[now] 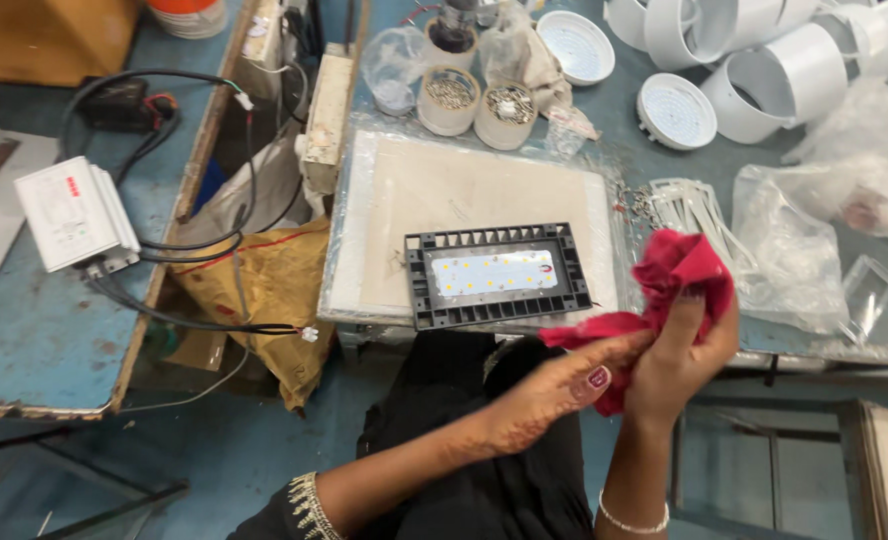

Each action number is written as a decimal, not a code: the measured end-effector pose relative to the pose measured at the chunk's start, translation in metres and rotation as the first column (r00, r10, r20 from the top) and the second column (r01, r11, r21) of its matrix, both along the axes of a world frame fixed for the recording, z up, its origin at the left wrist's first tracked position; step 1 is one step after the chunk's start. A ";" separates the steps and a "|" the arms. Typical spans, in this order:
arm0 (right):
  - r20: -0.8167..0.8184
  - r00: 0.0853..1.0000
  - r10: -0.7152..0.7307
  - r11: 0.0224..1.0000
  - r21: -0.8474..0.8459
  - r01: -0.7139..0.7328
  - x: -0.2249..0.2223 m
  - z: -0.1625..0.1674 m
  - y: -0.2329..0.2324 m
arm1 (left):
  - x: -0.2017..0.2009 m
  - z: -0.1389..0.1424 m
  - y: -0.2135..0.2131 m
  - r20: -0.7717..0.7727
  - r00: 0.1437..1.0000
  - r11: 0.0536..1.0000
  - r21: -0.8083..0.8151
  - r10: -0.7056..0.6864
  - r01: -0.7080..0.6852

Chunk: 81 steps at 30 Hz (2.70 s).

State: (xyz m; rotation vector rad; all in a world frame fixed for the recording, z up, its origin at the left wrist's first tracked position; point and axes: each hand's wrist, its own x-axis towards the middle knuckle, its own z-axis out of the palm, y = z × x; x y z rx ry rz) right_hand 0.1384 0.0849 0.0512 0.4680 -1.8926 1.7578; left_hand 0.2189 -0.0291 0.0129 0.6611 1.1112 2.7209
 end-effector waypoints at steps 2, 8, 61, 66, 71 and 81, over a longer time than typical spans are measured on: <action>0.030 0.989 0.148 0.985 -0.091 -0.145 -0.012 -0.002 0.000 | -0.001 0.002 -0.020 0.014 0.998 0.993 -0.104 0.053 -0.052; 0.138 0.986 0.098 0.984 0.131 -0.116 -0.054 -0.008 0.007 | -0.033 -0.032 -0.137 -0.431 0.381 0.043 -0.614 0.818 -0.788; -0.050 0.961 0.271 0.409 0.910 -0.068 -0.085 -0.037 -0.073 | -0.050 -0.087 -0.132 -0.107 0.389 0.305 -0.447 0.915 -0.841; -0.029 0.878 0.478 0.467 0.855 -0.226 -0.052 -0.043 -0.124 | -0.052 -0.085 -0.133 -0.156 0.359 0.244 -0.490 0.920 -0.837; -0.117 0.839 0.531 0.385 0.916 -0.116 -0.017 -0.036 -0.133 | -0.051 -0.083 -0.134 -0.138 0.350 0.238 -0.507 0.926 -0.829; -0.208 0.838 0.504 0.273 0.959 0.074 0.026 -0.033 -0.106 | -0.053 -0.084 -0.133 -0.118 0.327 0.238 -0.465 0.938 -0.852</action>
